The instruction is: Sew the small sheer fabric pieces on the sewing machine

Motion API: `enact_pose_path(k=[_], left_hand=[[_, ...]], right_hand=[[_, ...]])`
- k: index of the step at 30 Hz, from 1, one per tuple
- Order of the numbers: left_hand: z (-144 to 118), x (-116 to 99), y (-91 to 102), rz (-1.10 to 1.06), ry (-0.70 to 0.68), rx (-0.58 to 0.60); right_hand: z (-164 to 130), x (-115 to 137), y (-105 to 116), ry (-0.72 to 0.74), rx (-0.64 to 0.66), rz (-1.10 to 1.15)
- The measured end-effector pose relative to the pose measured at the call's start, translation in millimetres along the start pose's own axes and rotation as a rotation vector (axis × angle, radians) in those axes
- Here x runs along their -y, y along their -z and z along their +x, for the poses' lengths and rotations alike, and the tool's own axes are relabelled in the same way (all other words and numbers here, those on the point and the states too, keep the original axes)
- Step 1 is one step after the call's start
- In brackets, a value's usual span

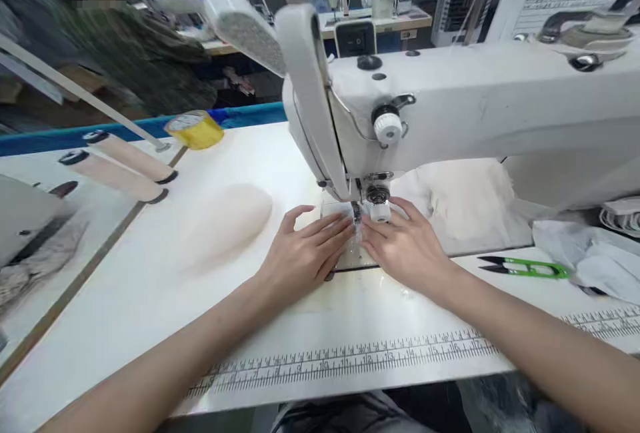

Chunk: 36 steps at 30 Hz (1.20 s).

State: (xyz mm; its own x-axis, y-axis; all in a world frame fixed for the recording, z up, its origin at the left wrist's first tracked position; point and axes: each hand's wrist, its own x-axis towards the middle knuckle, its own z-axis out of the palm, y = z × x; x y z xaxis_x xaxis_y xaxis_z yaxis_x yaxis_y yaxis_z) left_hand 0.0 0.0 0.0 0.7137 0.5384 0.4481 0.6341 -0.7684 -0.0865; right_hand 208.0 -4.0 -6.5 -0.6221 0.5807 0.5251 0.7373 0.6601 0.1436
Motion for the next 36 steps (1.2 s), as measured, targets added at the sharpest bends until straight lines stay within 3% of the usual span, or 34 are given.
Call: enact_pose_path(k=[19, 29, 33, 36], left_hand=[[2.1, 4.1, -4.2, 0.0, 0.01, -0.024], [-0.7, 5.9, 2.2, 0.009, 0.101, 0.107], [-2.2, 4.0, 10.7, 0.106, 0.088, 0.001], [-0.9, 6.4, 10.7, 0.103, 0.058, -0.087]], right_hand=[[0.5, -1.4, -2.6, -0.034, 0.055, -0.047], [0.5, -2.2, 1.9, -0.005, 0.004, -0.038], [1.1, 0.9, 10.2, 0.029, -0.111, -0.018], [1.3, 8.4, 11.7, 0.065, -0.092, 0.107]])
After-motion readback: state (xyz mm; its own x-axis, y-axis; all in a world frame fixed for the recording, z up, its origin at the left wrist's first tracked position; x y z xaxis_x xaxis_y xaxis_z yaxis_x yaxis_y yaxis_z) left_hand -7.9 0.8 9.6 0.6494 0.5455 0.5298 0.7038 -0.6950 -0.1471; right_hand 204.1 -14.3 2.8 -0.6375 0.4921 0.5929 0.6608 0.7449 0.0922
